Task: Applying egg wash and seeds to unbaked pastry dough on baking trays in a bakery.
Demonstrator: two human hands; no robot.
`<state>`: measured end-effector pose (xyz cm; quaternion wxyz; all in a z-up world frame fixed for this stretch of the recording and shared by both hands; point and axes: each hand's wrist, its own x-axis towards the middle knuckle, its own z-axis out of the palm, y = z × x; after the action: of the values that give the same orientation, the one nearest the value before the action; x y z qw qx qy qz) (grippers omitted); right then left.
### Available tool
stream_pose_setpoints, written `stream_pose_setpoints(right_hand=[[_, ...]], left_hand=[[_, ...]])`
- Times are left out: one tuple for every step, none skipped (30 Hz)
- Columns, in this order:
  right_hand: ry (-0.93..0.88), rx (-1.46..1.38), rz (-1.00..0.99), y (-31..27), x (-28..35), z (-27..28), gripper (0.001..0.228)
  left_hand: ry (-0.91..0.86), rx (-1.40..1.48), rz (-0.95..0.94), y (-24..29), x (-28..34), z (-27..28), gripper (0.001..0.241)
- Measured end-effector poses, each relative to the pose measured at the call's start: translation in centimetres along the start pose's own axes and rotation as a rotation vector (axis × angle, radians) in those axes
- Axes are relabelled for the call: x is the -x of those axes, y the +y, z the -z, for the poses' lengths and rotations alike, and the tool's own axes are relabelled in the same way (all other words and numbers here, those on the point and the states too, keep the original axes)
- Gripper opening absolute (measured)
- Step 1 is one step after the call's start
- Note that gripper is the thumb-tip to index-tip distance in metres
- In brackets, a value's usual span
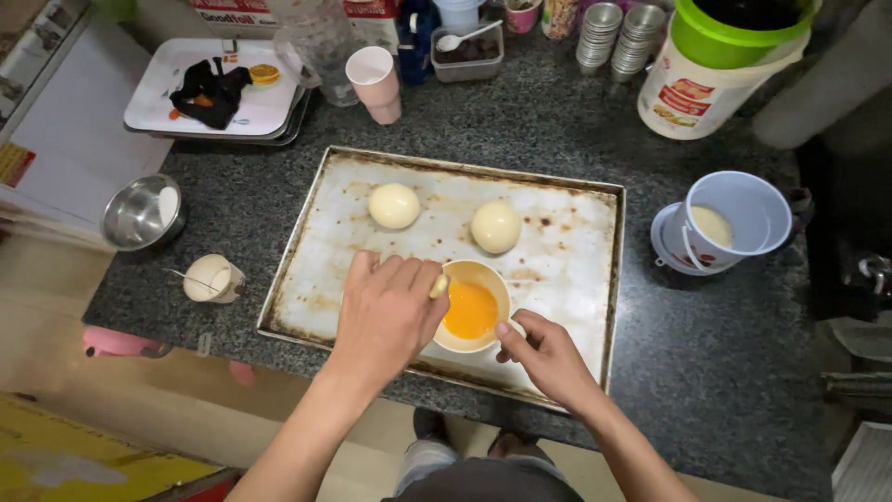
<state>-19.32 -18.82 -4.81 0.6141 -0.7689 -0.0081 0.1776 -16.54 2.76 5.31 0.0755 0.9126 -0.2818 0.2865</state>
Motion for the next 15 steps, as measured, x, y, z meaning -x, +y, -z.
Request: stream_pose_setpoints(right_hand=[[-0.001, 0.001, -0.002, 0.2, -0.2, -0.6, 0.035], [0.002, -0.014, -0.009, 0.5, -0.4, -1.2, 0.034], [0.005, -0.028, -0.015, 0.6, -0.7, -1.9, 0.034], [0.003, -0.026, -0.016, 0.6, -0.8, -2.4, 0.034], [0.007, -0.033, -0.031, 0.6, -0.9, -2.8, 0.034], [0.012, -0.040, -0.045, 0.6, -1.1, -3.3, 0.035], [0.007, -0.039, -0.050, 1.1, -1.3, -3.6, 0.035], [0.024, -0.029, -0.070, 1.5, -1.4, -4.0, 0.035], [0.040, -0.019, -0.092, 1.9, -1.6, -4.4, 0.035], [0.034, -0.018, -0.099, 1.6, -1.3, -4.7, 0.035], [0.073, -0.022, -0.107, 1.2, -1.0, -5.0, 0.035], [0.112, -0.026, -0.115, 0.9, -0.7, -5.2, 0.035], [0.110, -0.021, -0.122, 0.9, -0.5, -5.4, 0.035], [0.119, -0.045, -0.154, 0.9, -0.4, -5.5, 0.034], [0.133, -0.070, -0.189, 0.9, -0.1, -5.5, 0.034]], left_hand=[[-0.001, 0.001, 0.002, -0.3, 0.3, 0.2, 0.012], [0.008, -0.020, -0.025, -0.7, 0.6, 0.4, 0.017], [0.018, -0.043, -0.051, -1.1, 1.0, 0.7, 0.023], [0.017, -0.042, -0.048, -1.7, 1.3, 1.0, 0.023], [0.048, -0.021, -0.035, -2.3, 1.6, 1.3, 0.018], [0.078, 0.000, -0.022, -2.8, 2.0, 1.5, 0.013], [0.075, 0.000, -0.017, -3.6, 2.4, 1.9, 0.013], [0.125, 0.125, 0.126, -4.5, 2.9, 2.3, 0.006], [0.174, 0.250, 0.271, -5.4, 3.4, 2.7, 0.004], [0.168, 0.250, 0.278, -7.0, 4.4, 2.4, 0.004], [0.188, 0.278, 0.440, -8.7, 5.3, 2.0, 0.005], [0.208, 0.304, 0.602, -10.3, 6.3, 1.7, 0.006], [0.206, 0.308, 0.608, -11.6, 7.1, 0.7, 0.006], [0.200, 0.407, 0.819, -12.9, 7.9, -0.3, 0.015], [0.188, 0.511, 1.027, -14.0, 8.7, -1.4, 0.025]])
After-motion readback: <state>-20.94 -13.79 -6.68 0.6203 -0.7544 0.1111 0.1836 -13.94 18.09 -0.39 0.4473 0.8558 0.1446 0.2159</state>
